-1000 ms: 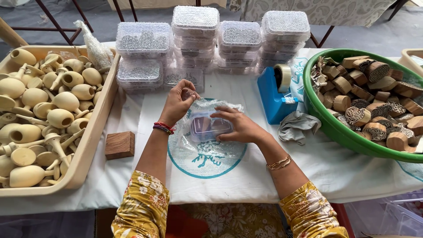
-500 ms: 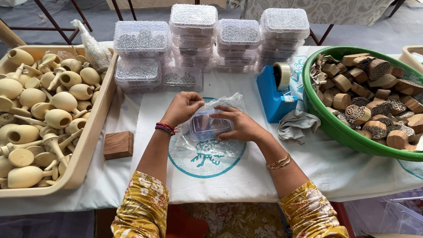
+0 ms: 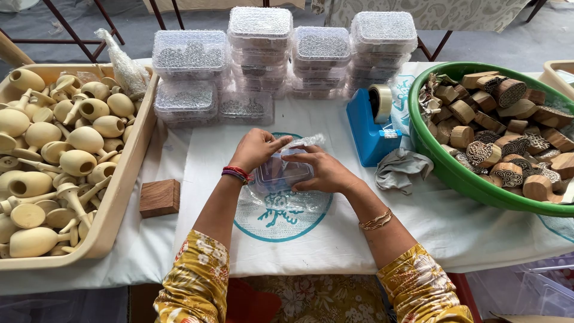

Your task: Packing small wooden objects and stamps into plastic containers and bubble wrap for shipping.

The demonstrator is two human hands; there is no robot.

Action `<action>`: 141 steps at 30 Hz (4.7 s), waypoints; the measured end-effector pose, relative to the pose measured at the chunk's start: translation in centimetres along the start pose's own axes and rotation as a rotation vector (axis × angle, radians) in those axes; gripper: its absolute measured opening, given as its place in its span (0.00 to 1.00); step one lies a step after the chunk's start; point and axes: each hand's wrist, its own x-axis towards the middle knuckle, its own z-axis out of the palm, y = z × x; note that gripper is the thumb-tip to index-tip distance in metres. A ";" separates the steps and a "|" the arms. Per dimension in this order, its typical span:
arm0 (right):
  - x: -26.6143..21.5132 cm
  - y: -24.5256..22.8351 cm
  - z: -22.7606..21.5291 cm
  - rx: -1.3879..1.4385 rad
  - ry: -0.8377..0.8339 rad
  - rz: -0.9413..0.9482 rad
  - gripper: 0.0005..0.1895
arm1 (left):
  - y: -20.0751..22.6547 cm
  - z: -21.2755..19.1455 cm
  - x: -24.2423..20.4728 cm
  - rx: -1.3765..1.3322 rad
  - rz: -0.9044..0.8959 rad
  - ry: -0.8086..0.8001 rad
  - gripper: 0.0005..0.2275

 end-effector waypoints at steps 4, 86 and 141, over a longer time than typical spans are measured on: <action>0.1 -0.2 0.0 -0.013 -0.003 0.037 0.43 | -1.7 0.5 1.1 -0.076 -0.025 -0.015 0.23; 2.3 4.9 1.3 0.208 0.293 -0.134 0.08 | 2.3 -0.4 -3.3 0.139 0.343 -0.041 0.06; -1.9 -3.9 -1.1 -0.176 0.006 -0.105 0.23 | 0.0 -1.1 -1.4 -0.151 0.496 0.105 0.09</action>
